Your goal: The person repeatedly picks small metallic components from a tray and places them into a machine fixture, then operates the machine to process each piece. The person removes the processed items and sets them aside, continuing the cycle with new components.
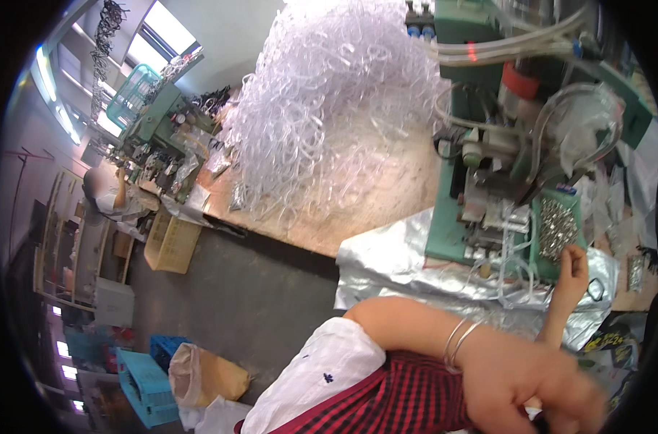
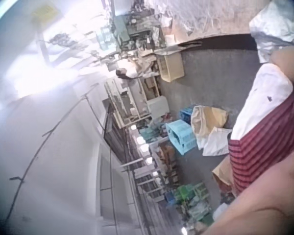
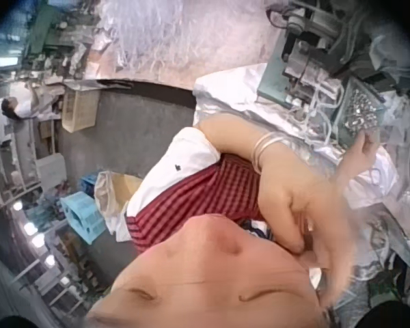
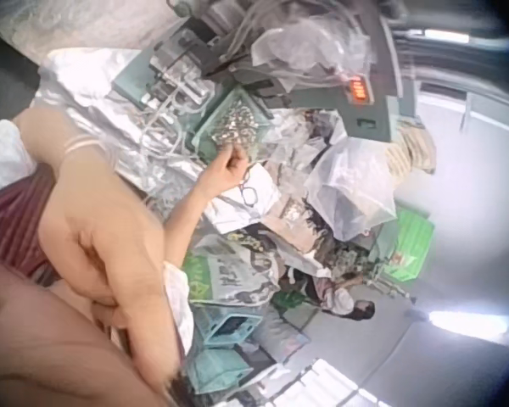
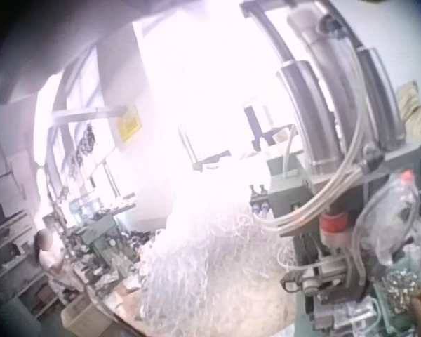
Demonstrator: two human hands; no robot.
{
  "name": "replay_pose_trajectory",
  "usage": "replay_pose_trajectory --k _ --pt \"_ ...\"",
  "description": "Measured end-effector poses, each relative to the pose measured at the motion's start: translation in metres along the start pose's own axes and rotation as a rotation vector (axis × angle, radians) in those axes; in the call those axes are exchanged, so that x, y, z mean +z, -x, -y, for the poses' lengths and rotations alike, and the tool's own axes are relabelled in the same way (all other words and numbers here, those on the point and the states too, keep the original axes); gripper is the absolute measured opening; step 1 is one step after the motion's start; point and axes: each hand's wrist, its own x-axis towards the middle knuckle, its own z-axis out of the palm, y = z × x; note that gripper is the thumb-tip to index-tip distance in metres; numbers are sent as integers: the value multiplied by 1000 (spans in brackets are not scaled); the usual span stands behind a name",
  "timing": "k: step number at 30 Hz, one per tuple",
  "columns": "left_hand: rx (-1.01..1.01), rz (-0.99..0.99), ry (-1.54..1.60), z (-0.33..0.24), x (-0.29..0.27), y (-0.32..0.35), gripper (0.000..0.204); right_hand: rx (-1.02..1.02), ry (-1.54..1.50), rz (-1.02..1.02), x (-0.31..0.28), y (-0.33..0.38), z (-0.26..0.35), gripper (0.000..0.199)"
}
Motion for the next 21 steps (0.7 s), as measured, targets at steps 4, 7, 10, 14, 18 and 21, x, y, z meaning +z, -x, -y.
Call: replay_pose_trajectory --k 4,7,10,14,18,21 --pt "-307 324 -295 -35 -7 13 30 38 -117 -10 -5 6 2 10" --pt "-568 274 -602 -121 -28 33 23 29 97 -43 -30 17 0 13" --pt "-583 -926 -1861 -217 -85 114 22 -164 283 -76 -52 30 10 12" --pt "-967 -1318 -2935 -282 -139 204 29 -156 186 63 -25 20 65 10" --pt "-846 -1491 -2980 -266 -171 209 28 -280 17 289 26 -13 122 11" --pt "-524 -1102 -2878 -253 -191 208 24 -177 -167 287 69 -24 117 29"
